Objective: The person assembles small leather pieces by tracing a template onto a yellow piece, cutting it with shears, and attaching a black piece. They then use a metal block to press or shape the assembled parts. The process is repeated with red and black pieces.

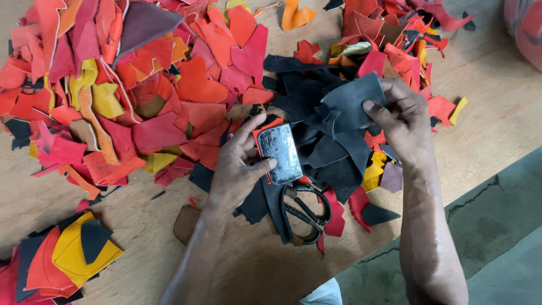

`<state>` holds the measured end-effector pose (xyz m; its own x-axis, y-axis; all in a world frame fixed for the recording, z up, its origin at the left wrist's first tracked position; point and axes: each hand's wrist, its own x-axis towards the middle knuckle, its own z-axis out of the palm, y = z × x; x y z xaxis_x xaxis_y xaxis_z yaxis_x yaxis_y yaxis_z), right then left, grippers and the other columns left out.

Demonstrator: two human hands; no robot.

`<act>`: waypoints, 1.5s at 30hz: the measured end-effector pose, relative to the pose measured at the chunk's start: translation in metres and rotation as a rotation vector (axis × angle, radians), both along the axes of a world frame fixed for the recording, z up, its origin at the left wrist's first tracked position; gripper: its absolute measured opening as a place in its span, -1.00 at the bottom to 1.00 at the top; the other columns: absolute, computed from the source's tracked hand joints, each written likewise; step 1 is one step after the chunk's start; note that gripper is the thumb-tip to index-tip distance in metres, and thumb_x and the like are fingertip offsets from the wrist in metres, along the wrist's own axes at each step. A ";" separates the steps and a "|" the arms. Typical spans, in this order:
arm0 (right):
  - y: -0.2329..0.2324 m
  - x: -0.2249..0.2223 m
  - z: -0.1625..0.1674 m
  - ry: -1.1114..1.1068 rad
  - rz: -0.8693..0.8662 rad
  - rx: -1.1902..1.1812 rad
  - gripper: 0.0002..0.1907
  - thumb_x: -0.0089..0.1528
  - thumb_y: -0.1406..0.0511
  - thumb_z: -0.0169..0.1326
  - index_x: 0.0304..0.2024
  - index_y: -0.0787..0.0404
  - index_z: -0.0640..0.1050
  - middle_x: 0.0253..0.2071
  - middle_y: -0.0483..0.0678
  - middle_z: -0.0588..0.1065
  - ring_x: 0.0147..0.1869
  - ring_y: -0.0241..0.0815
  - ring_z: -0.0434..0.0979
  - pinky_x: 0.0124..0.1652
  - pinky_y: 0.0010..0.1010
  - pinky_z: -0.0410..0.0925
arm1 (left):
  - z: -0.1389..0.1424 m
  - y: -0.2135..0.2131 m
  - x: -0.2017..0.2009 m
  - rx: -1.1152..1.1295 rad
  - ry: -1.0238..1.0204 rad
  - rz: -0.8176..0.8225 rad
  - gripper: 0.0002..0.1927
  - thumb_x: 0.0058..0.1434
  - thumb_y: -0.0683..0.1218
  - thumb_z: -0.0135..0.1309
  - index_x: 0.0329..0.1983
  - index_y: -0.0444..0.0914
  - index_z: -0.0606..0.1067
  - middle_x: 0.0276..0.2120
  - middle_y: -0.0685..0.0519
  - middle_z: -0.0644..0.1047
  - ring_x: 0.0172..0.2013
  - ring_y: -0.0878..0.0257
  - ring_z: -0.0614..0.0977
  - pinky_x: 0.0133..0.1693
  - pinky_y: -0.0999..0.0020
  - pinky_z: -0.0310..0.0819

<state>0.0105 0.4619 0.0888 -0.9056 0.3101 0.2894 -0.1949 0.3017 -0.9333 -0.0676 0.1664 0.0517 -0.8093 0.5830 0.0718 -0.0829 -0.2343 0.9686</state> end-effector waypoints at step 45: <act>-0.021 -0.005 -0.001 0.067 0.000 0.911 -0.43 0.12 0.46 0.26 0.21 0.29 0.52 0.11 0.11 0.52 0.14 0.13 0.51 0.13 -0.18 0.38 | -0.007 -0.015 -0.012 -0.090 0.013 0.046 -0.47 0.13 -0.42 0.18 0.20 -0.30 0.54 -0.19 0.04 0.67 -0.26 0.45 0.63 -0.22 0.54 0.54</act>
